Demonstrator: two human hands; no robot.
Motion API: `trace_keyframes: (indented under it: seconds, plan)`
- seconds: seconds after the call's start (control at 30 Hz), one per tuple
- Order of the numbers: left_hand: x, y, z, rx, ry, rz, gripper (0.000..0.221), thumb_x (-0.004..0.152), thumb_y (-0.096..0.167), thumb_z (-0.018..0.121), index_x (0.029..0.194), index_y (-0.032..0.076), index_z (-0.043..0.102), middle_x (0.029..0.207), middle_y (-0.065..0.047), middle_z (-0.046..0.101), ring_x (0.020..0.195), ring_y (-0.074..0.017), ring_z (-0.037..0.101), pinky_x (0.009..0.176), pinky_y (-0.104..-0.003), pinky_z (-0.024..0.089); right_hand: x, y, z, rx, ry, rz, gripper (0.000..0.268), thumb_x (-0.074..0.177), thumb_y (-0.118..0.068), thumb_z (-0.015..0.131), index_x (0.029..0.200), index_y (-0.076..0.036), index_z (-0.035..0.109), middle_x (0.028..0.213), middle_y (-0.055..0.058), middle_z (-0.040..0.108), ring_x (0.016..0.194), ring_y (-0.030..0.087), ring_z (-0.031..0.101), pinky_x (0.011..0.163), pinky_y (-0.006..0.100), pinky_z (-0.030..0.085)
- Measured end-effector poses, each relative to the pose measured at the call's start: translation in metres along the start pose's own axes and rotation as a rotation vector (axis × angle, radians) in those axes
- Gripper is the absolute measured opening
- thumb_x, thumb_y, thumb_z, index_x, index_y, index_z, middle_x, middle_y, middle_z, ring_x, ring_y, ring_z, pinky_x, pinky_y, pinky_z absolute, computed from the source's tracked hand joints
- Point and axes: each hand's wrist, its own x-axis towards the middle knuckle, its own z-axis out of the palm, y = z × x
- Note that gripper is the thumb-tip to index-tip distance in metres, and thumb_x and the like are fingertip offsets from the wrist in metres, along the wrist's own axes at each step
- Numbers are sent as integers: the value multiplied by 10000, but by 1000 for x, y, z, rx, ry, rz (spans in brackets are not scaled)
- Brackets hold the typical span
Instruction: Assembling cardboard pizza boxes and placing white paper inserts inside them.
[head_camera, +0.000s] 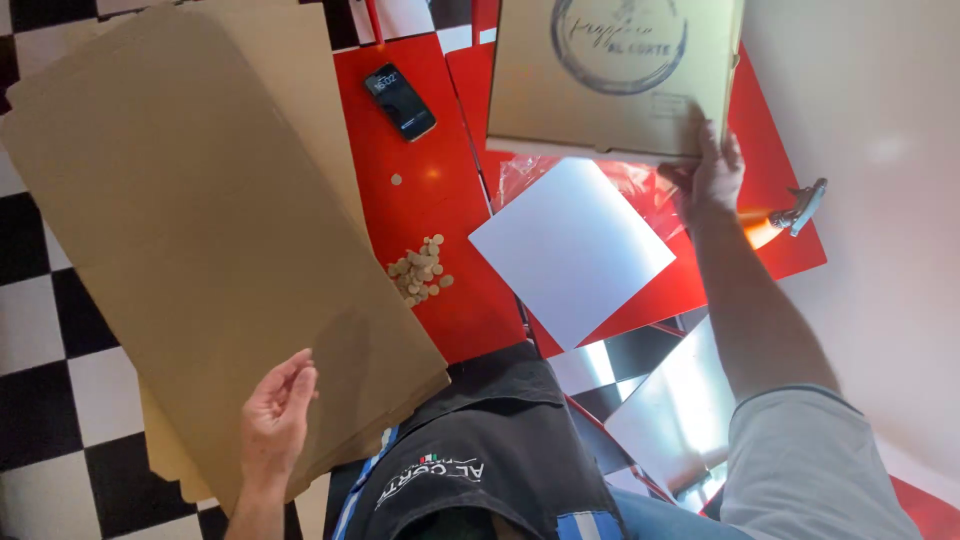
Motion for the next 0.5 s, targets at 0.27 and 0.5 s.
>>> trace_keyframes:
  seconds: [0.27, 0.5]
  plan:
    - [8, -33, -81, 651, 344, -147, 550, 1036, 404, 658, 1437, 27, 646, 1192, -220, 682, 1055, -300, 639, 857, -418, 534, 52, 9, -33, -190, 178, 355, 723, 893, -627, 717, 1373, -122, 524, 1102, 86, 697, 917, 256, 735, 727, 429, 644]
    - [-3, -129, -138, 1135, 532, -111, 655, 892, 483, 816, 1271, -33, 677, 1222, -268, 666, 1219, -431, 598, 1076, -533, 498, -190, 143, 138, -946, -596, -75, 712, 838, -412, 852, 1417, -79, 607, 1159, 139, 737, 949, 224, 755, 792, 368, 606]
